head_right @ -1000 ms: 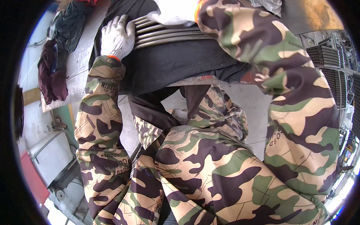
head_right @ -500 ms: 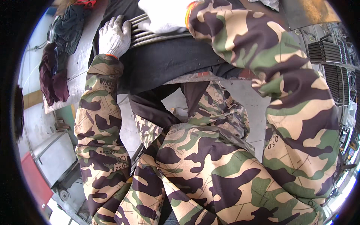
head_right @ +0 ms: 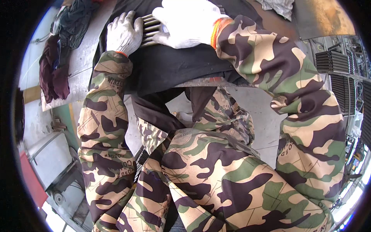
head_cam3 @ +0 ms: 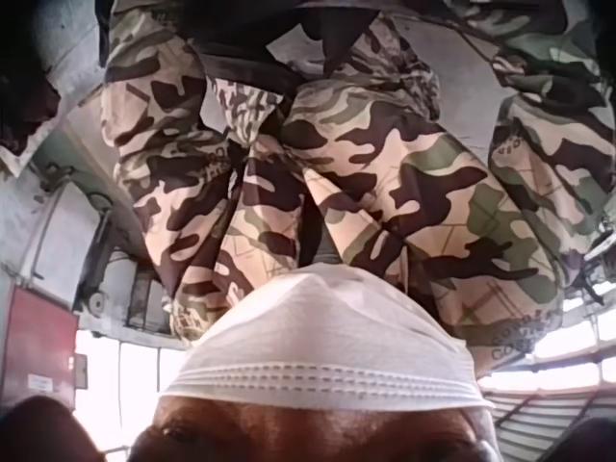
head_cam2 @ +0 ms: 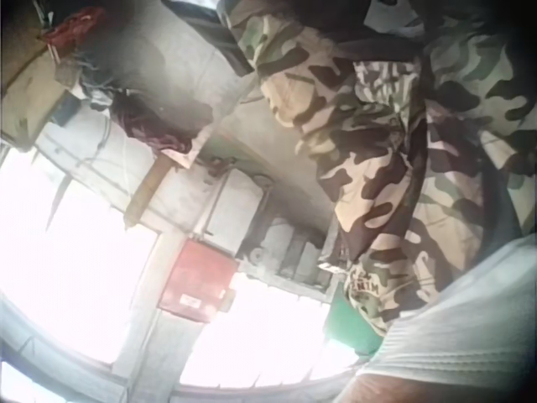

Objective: Grinding and smoothing a bundle of metal rods using a pneumatic orbital sander.

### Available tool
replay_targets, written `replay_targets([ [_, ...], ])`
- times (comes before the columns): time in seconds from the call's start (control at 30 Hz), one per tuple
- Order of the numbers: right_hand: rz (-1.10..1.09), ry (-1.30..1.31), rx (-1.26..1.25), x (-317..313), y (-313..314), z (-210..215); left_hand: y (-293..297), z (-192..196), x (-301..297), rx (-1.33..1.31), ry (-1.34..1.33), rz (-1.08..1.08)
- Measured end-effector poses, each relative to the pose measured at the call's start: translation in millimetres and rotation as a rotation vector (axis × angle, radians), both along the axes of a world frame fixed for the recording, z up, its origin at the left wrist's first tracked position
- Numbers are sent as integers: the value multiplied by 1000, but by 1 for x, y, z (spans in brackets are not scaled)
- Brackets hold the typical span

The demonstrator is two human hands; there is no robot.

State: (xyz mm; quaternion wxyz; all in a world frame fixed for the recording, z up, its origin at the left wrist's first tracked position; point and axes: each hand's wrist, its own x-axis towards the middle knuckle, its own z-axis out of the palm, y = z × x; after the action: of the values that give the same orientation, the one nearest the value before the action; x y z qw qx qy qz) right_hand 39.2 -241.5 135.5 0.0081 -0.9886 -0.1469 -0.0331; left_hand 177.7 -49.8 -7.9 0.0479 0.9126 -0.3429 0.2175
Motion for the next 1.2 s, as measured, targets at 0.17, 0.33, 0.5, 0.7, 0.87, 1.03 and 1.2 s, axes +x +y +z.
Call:
replay_targets([
  [0.17, -81, -73, -7, 27, -15, -14, 4, -2, -2, -197, 30, -189],
  [0.33, -56, -32, -28, 0, -17, 0, 7, 10, -17, -312, 127, -254],
  [0.5, -98, -7, -24, 4, -19, -7, 7, 15, -16, -274, 138, -277],
  [0.7, 12, -2, 65, 9, -2, 1, 6, 12, -16, -296, 141, -244],
  [0.87, -56, -4, 14, 19, -3, -5, 3, 2, -7, -295, 94, -121],
  [1.03, -81, -73, -41, 27, 0, -9, -3, -7, 7, -248, -7, -53],
  [1.2, -9, 9, -3, 6, 14, 6, -5, -2, 4, -261, 56, -47],
])
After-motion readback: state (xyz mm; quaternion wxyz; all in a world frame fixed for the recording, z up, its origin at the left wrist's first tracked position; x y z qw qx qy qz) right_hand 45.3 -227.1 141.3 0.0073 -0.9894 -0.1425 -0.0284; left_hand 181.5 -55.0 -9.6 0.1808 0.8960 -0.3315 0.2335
